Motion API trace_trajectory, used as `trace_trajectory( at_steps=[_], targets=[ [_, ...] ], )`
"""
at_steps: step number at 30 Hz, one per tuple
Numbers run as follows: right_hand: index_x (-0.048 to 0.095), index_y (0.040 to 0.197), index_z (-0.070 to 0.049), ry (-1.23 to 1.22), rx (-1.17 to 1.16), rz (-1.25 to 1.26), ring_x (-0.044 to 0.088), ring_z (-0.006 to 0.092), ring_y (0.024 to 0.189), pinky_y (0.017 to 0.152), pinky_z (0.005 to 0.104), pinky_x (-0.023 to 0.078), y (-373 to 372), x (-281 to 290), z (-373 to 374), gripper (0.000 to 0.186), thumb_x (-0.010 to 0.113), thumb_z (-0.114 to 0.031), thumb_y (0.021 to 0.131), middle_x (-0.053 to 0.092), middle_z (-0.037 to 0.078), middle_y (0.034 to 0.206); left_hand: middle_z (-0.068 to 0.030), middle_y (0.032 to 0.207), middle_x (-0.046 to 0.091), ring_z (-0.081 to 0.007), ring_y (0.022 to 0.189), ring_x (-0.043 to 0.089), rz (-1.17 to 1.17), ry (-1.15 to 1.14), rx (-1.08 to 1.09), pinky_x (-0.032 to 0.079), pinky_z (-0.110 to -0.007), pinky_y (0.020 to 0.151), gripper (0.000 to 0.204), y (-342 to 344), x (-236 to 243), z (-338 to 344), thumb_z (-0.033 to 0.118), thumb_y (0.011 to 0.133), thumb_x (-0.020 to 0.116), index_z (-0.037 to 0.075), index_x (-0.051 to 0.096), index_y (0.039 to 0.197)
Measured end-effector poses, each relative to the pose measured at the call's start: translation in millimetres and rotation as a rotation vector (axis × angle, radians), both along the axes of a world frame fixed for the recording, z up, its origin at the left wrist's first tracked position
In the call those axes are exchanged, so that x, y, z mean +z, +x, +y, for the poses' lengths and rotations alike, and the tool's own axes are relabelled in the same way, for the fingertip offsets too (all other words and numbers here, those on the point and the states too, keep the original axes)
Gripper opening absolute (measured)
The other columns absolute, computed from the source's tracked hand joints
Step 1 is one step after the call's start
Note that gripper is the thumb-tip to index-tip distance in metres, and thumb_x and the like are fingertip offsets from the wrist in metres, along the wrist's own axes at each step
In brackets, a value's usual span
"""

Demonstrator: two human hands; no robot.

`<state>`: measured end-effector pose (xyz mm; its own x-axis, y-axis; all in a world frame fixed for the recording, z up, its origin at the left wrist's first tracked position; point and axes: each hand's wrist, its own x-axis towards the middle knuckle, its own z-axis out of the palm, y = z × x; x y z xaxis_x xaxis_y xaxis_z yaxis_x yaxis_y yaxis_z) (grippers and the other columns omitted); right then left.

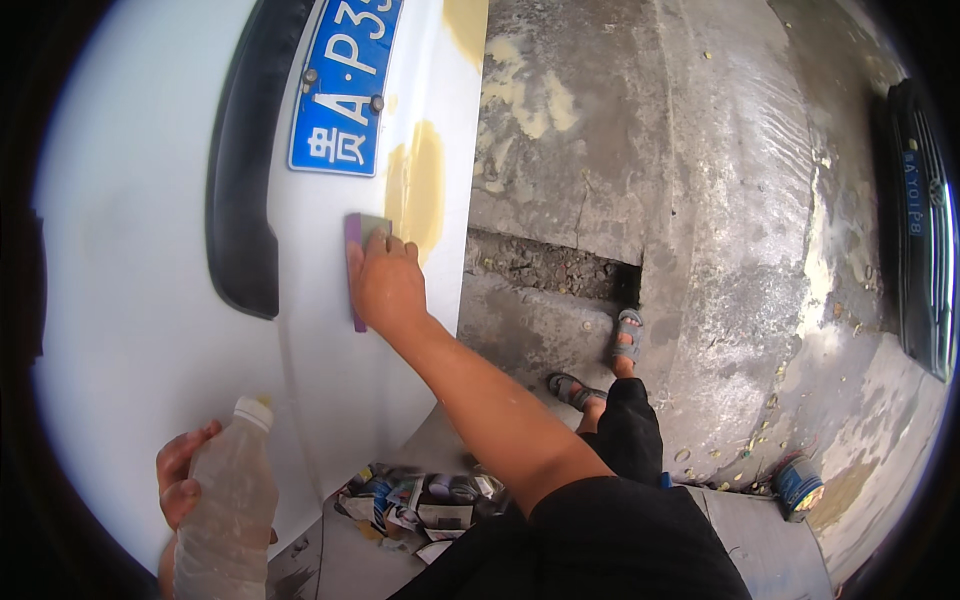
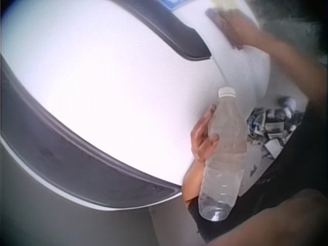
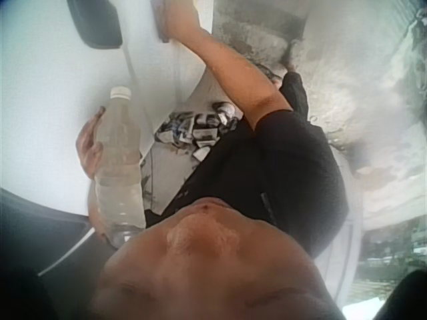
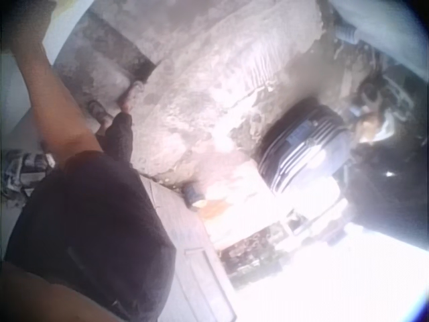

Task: The person sands the rear body of a white van using a purple sanding block and sandpaper while pouring water from a plastic bottle, occasionally dipping the block into a bucket of water.

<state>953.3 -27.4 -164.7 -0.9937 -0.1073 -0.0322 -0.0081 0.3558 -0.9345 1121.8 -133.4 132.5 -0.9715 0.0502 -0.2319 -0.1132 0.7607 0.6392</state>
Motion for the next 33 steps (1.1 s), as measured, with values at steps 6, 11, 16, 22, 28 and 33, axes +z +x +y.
trace_trajectory(
  at_steps=[6, 11, 16, 22, 28, 33],
  targets=[
    [0.049, 0.130, 0.010, -0.230, 0.030, -0.128, 0.058, 0.0455, 0.104, 0.092, 0.0471, 0.047, -61.6, -4.5, 68.1, 0.059, 0.050, -0.039, 0.097, 0.062, 0.031, 0.107, -0.0181, 0.138, 0.043, -0.0360, 0.126, 0.049, -0.011, 0.365, 0.269, 0.049, -0.048, 0.101, 0.058, 4.9, -5.5, 0.3, 0.027, 0.083, 0.073, 0.015, 0.049, 0.134],
    [0.049, 0.139, -0.009, 0.139, 0.272, 0.115, 0.057, 0.0391, 0.113, 0.093, 0.0440, 0.048, -62.4, -26.2, 101.0, 0.062, 0.070, -0.030, 0.085, 0.050, 0.024, 0.133, -0.0181, 0.138, 0.047, -0.0340, 0.127, 0.049, -0.013, 0.483, 0.303, 0.048, -0.049, 0.102, 0.042, -2.7, -1.8, 11.2, 0.027, 0.091, 0.056, 0.004, 0.053, 0.127],
    [0.057, 0.134, -0.018, 0.400, 0.481, 0.617, 0.048, 0.0343, 0.121, 0.097, 0.0457, 0.041, -83.8, -42.7, 85.4, 0.048, 0.065, -0.026, 0.087, 0.051, 0.018, 0.135, -0.0224, 0.138, 0.045, -0.0351, 0.120, 0.055, 0.081, 0.462, 0.216, 0.051, -0.049, 0.098, 0.036, -9.1, -8.8, 21.3, 0.019, 0.093, 0.053, 0.004, 0.052, 0.126],
    [0.059, 0.131, -0.019, 0.612, 0.402, 0.554, 0.049, 0.0315, 0.118, 0.094, 0.0459, 0.040, -162.5, -33.1, 79.6, 0.040, 0.052, -0.026, 0.092, 0.047, 0.016, 0.141, -0.0245, 0.138, 0.047, -0.0376, 0.117, 0.058, 0.065, 0.359, 0.242, 0.052, -0.050, 0.096, 0.044, -3.7, -4.9, 18.2, 0.018, 0.087, 0.059, -0.001, 0.050, 0.126],
    [0.060, 0.130, -0.017, 0.632, 0.476, 0.731, 0.050, 0.0331, 0.116, 0.092, 0.0463, 0.042, -107.0, -40.8, 66.4, 0.039, 0.049, -0.021, 0.093, 0.049, 0.017, 0.138, -0.0246, 0.136, 0.052, -0.0382, 0.117, 0.058, -0.117, 0.588, 0.629, 0.051, -0.051, 0.097, 0.056, 2.5, 8.3, 17.6, 0.017, 0.078, 0.063, -0.003, 0.049, 0.128],
    [0.060, 0.131, -0.017, 0.634, 0.375, 0.622, 0.051, 0.0331, 0.115, 0.092, 0.0449, 0.041, -151.0, -34.5, 73.5, 0.039, 0.048, -0.019, 0.093, 0.048, 0.018, 0.141, -0.0236, 0.137, 0.050, -0.0380, 0.118, 0.057, -0.119, 0.591, 0.614, 0.050, -0.051, 0.098, 0.057, -1.2, 6.1, 15.3, 0.018, 0.078, 0.063, -0.002, 0.048, 0.130]
  ],
)
